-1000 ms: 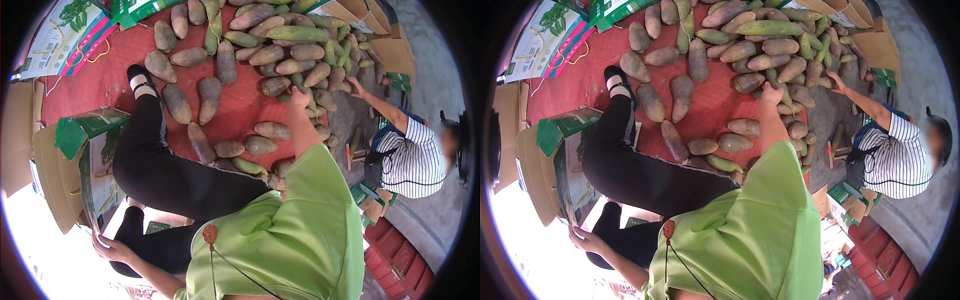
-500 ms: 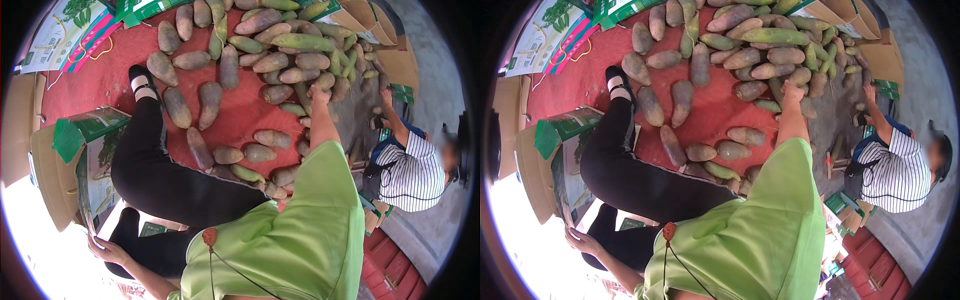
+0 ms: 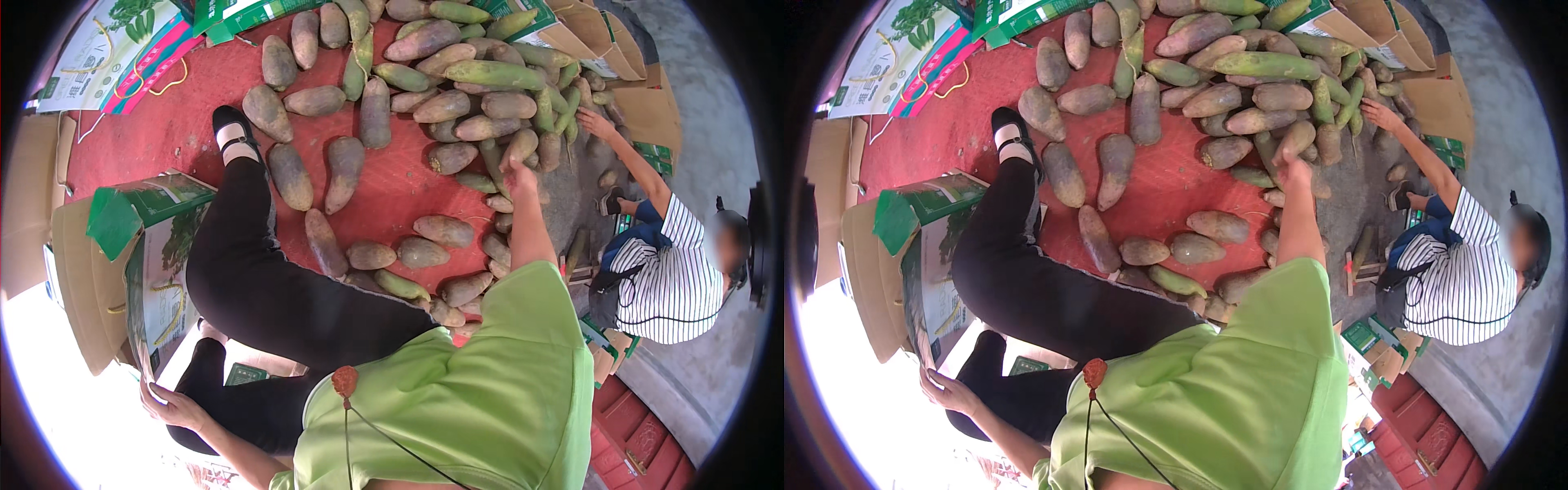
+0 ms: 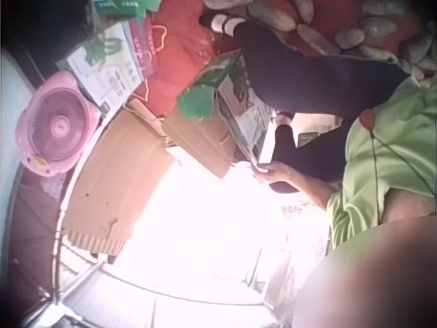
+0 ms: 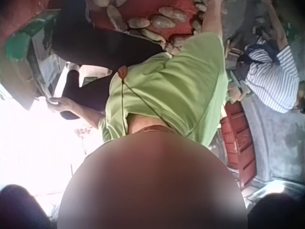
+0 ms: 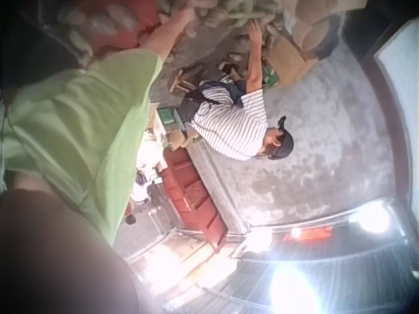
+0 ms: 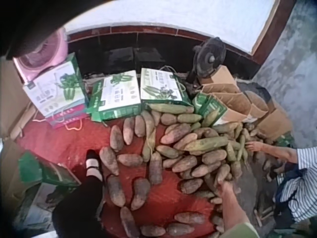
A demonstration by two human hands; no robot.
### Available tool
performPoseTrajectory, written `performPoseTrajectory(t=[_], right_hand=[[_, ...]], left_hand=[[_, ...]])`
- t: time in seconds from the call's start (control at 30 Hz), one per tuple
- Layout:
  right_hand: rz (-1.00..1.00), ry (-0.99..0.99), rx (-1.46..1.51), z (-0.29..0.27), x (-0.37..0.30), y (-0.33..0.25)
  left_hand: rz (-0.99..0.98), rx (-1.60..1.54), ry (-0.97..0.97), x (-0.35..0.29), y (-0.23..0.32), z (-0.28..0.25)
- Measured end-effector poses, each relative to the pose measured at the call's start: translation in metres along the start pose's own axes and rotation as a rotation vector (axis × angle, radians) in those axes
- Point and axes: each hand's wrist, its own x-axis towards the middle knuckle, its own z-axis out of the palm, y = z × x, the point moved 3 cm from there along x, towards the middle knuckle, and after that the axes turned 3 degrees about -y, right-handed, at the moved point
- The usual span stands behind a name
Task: Packing large tubers (possibly lotus root) into cardboard boxes and paper bags after weighing them.
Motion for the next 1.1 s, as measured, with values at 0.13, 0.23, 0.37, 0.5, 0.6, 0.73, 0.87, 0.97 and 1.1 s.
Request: performPoseTrajectory(t=[0.13, 0.23, 0.37, 0.5, 0.6, 0.73, 0.87, 0.97, 1.1], right_hand=[[0.181, -0.266, 0.321, 0.014, -0.033, 0.039], [0.222, -0.337, 0.325, 0.011, -0.045, 0.053], [0.215, -0.532, 0.310, 0.007, -0.060, 0.054], [0.273, -0.689, 0.165, 0.017, -0.067, 0.067], [0.295, -0.792, 0.159, 0.043, -0.082, 0.066], [0.125, -0.885, -0.070, 0.094, -0.148, 0.032], [-0.038, -1.151, -0.184, 0.168, -0.223, -0.019], [-0.212, -1.283, -0.267, 0.224, -0.291, -0.057], [-0.398, -1.471, -0.444, 0.289, -0.407, -0.096]], left_hand=[[0.021, 0.046, -0.003, -0.002, -0.006, -0.011], [-0.008, -0.040, -0.012, -0.005, 0.002, -0.006], [-0.051, -0.082, -0.016, 0.010, 0.026, -0.012], [-0.010, -0.039, 0.024, 0.013, 0.030, -0.017], [0.017, -0.047, 0.016, 0.015, 0.033, -0.026], [0.037, -0.087, 0.014, 0.010, 0.028, -0.031], [0.039, -0.071, -0.024, 0.007, 0.026, -0.033], [0.042, -0.048, -0.055, 0.007, 0.025, -0.032], [0.031, -0.057, -0.058, 0.007, 0.023, -0.033]])
